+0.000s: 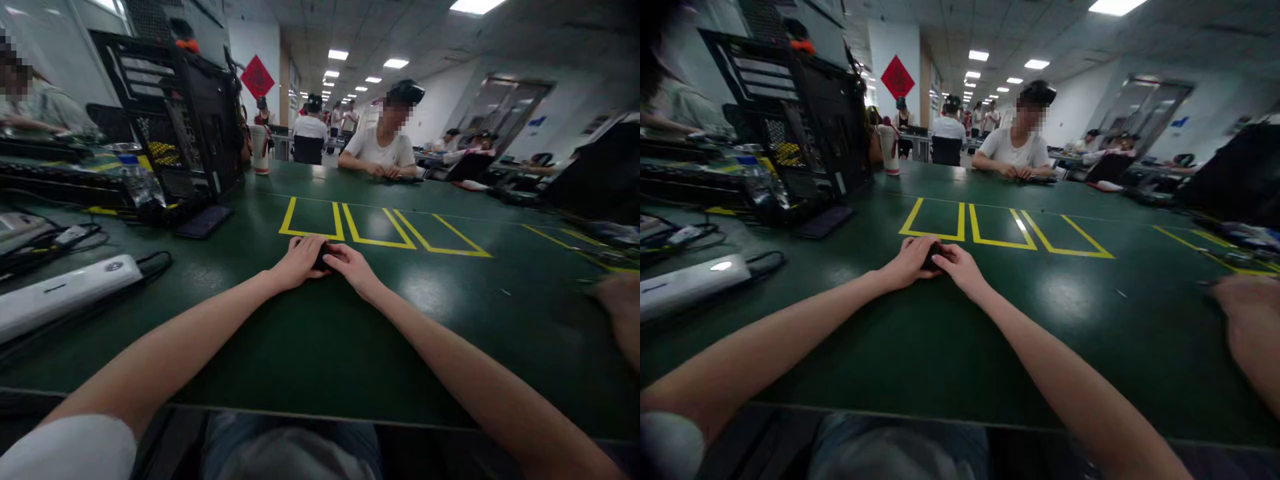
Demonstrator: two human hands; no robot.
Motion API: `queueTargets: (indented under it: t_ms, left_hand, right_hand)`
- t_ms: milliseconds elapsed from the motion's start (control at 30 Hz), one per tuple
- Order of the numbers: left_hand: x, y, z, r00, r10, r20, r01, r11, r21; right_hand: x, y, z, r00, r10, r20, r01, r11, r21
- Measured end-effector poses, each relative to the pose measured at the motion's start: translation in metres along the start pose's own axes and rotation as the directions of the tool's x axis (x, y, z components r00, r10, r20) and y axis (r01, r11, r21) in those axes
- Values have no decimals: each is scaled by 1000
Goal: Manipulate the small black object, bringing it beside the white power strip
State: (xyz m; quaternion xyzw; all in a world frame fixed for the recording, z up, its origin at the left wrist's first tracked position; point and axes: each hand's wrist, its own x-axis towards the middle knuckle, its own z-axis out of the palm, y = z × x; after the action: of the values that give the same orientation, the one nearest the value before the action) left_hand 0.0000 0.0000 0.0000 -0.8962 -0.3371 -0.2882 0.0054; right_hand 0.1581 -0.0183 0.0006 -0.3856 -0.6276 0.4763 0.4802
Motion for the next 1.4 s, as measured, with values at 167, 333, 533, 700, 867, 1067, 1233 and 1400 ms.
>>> queueTargets:
  t_ms: [167, 333, 533, 700, 867, 1067, 1233, 1400]
  left_hand:
    - [0, 1, -3, 1000, 3, 7, -3, 1000, -6]
    - [1, 1, -4, 1000, 28, 0, -28, 1000, 5]
    - [2, 3, -4, 1000, 15, 7, -15, 1000, 3]
    - [1, 3, -6, 1000, 13, 9, -13, 1000, -12]
    - [1, 2, -5, 1000, 16, 6, -16, 1000, -12]
    - [2, 2, -3, 1000, 18, -7, -18, 1000, 1]
    - [2, 3, -4, 1000, 17, -1, -17, 1000, 4]
    - [1, 4, -6, 1000, 11, 9, -11, 1000, -18]
  right_hand:
    - [-6, 0, 1, 998, -60, 15, 59, 997, 44]
    - [-5, 1, 1, 998, -51, -42, 51, 999, 7]
    - [-4, 2, -2, 999, 19, -40, -21, 999, -49]
    - [-7, -2, -2, 998, -40, 45, 39, 999, 7]
    - [-10, -5, 1, 999, -54, 1, 54, 998, 21]
    - [-6, -3, 2, 998, -11, -62, 10, 1000, -14]
    - [-6, -1, -1, 998, 50, -24, -50, 999, -18]
    - [-8, -3, -2, 998, -33, 53, 32, 999, 34]
